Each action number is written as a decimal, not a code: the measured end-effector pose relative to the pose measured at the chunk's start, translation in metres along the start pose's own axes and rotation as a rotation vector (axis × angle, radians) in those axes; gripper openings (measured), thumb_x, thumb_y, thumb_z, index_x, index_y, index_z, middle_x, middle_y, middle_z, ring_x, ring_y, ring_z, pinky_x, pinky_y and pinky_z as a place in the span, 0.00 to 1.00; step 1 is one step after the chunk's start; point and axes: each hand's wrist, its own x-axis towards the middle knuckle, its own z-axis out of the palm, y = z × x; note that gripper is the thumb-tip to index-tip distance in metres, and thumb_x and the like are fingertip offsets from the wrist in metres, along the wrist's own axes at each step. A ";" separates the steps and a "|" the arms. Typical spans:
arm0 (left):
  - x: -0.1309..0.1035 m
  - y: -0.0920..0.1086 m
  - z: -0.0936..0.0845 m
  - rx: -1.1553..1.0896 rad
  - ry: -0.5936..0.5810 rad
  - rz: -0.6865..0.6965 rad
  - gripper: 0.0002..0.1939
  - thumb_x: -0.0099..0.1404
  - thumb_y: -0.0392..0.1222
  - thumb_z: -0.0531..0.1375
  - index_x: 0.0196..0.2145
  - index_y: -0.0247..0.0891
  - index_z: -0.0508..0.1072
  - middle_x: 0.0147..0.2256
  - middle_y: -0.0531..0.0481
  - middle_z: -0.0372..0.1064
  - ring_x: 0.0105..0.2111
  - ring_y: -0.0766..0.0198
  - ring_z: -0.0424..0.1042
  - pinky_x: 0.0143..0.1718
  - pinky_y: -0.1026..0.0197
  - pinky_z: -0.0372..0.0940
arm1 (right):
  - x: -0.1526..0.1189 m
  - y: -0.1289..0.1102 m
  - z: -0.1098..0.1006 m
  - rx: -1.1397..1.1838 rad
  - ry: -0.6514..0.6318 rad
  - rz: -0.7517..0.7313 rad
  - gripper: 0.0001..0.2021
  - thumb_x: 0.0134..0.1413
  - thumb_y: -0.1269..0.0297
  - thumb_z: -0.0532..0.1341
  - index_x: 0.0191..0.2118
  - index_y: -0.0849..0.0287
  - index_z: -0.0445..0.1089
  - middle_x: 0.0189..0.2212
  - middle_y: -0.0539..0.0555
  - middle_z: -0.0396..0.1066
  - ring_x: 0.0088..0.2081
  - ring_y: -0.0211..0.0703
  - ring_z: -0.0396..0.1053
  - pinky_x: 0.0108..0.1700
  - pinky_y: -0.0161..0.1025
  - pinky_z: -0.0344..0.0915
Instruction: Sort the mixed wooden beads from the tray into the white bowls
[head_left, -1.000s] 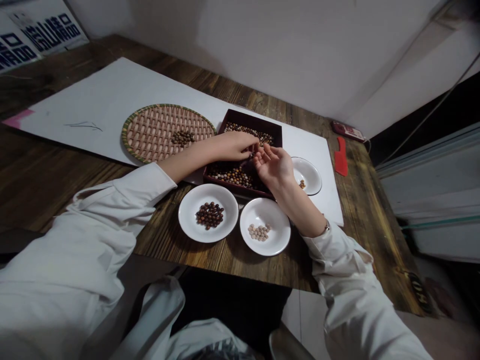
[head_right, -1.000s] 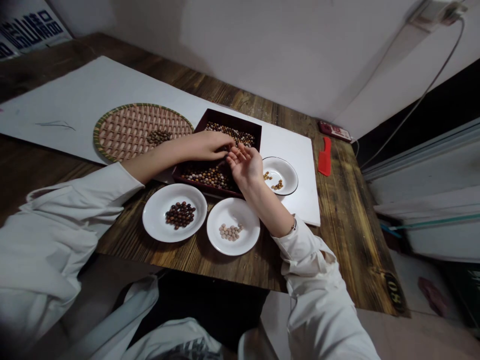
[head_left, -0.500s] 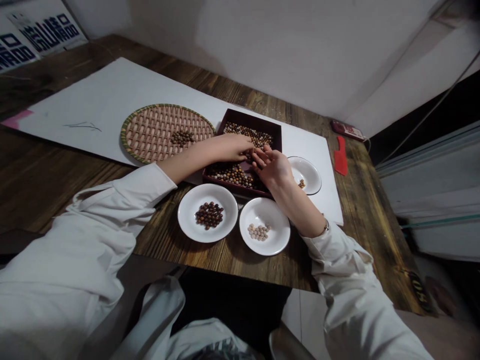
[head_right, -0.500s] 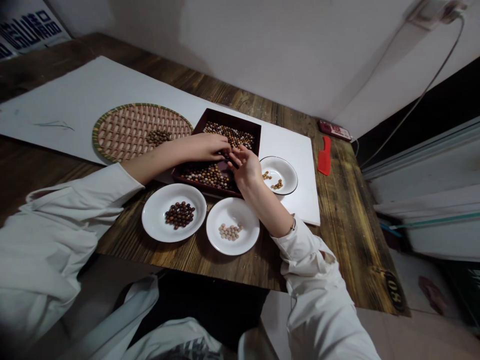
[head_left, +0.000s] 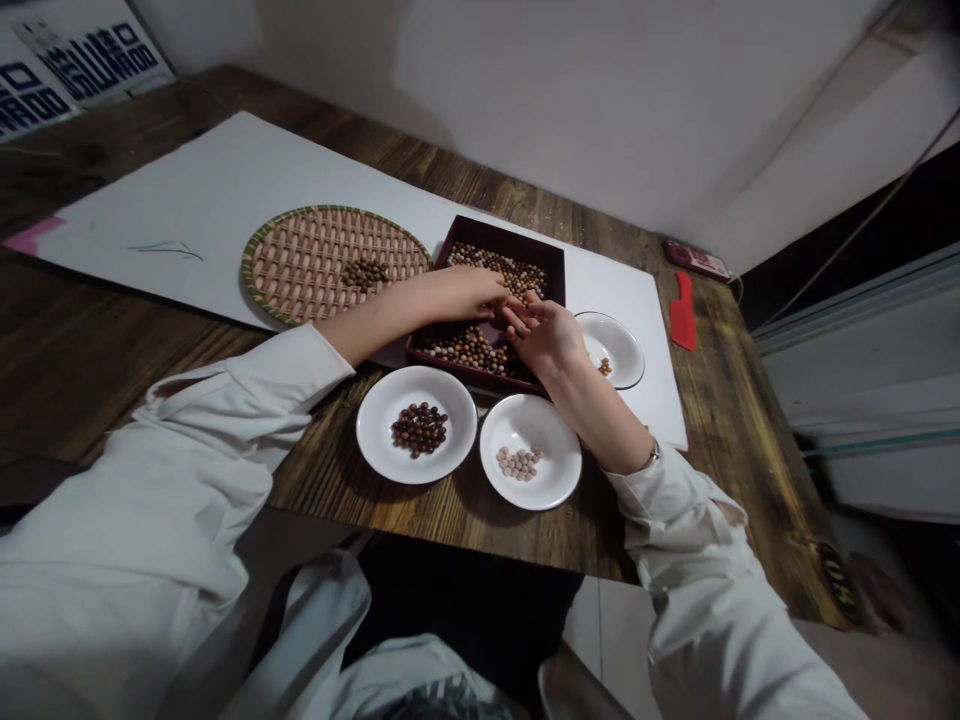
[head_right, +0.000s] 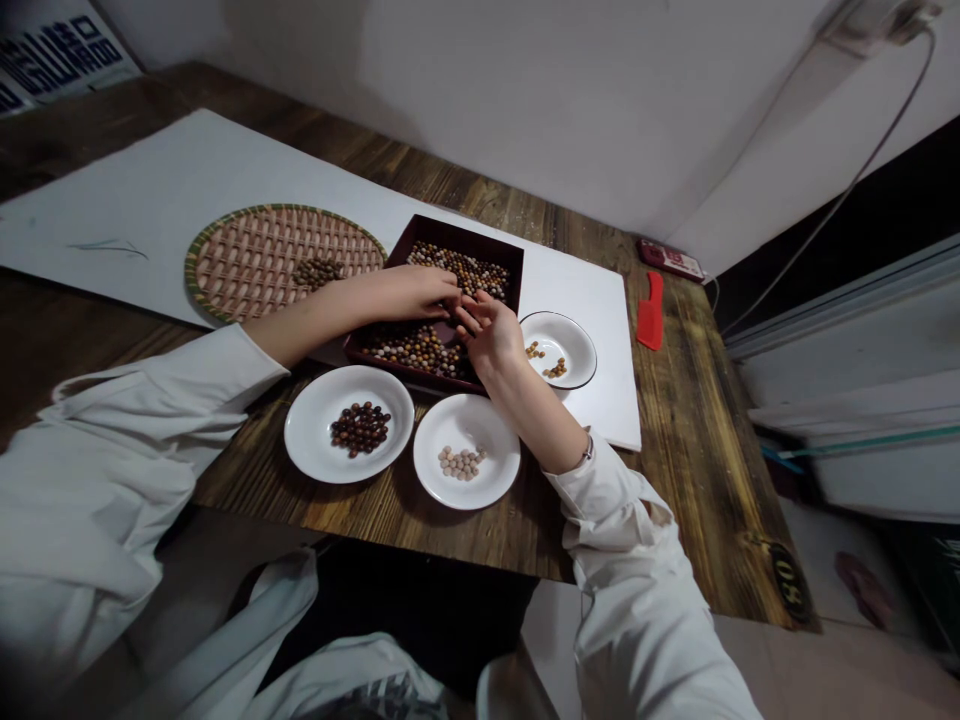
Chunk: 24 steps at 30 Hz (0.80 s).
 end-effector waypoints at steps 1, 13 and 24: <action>0.001 -0.002 0.002 -0.001 0.018 0.007 0.12 0.66 0.37 0.55 0.42 0.34 0.76 0.43 0.43 0.72 0.43 0.59 0.71 0.41 0.62 0.60 | 0.001 0.000 0.000 0.004 0.002 -0.002 0.12 0.46 0.76 0.51 0.37 0.56 0.63 0.31 0.49 0.72 0.36 0.36 0.72 0.37 0.34 0.66; 0.003 -0.007 0.003 -0.134 0.273 0.093 0.11 0.67 0.39 0.55 0.42 0.35 0.75 0.44 0.44 0.71 0.46 0.59 0.68 0.48 0.59 0.59 | 0.003 0.002 0.001 0.089 -0.104 0.066 0.12 0.49 0.78 0.51 0.38 0.58 0.65 0.28 0.51 0.70 0.34 0.36 0.72 0.41 0.34 0.73; 0.004 -0.008 0.004 -0.139 0.250 0.115 0.13 0.68 0.40 0.54 0.44 0.35 0.76 0.44 0.43 0.71 0.46 0.59 0.68 0.48 0.59 0.59 | 0.007 0.003 0.000 0.148 -0.209 0.104 0.10 0.53 0.79 0.49 0.35 0.59 0.62 0.27 0.53 0.69 0.33 0.36 0.72 0.38 0.32 0.76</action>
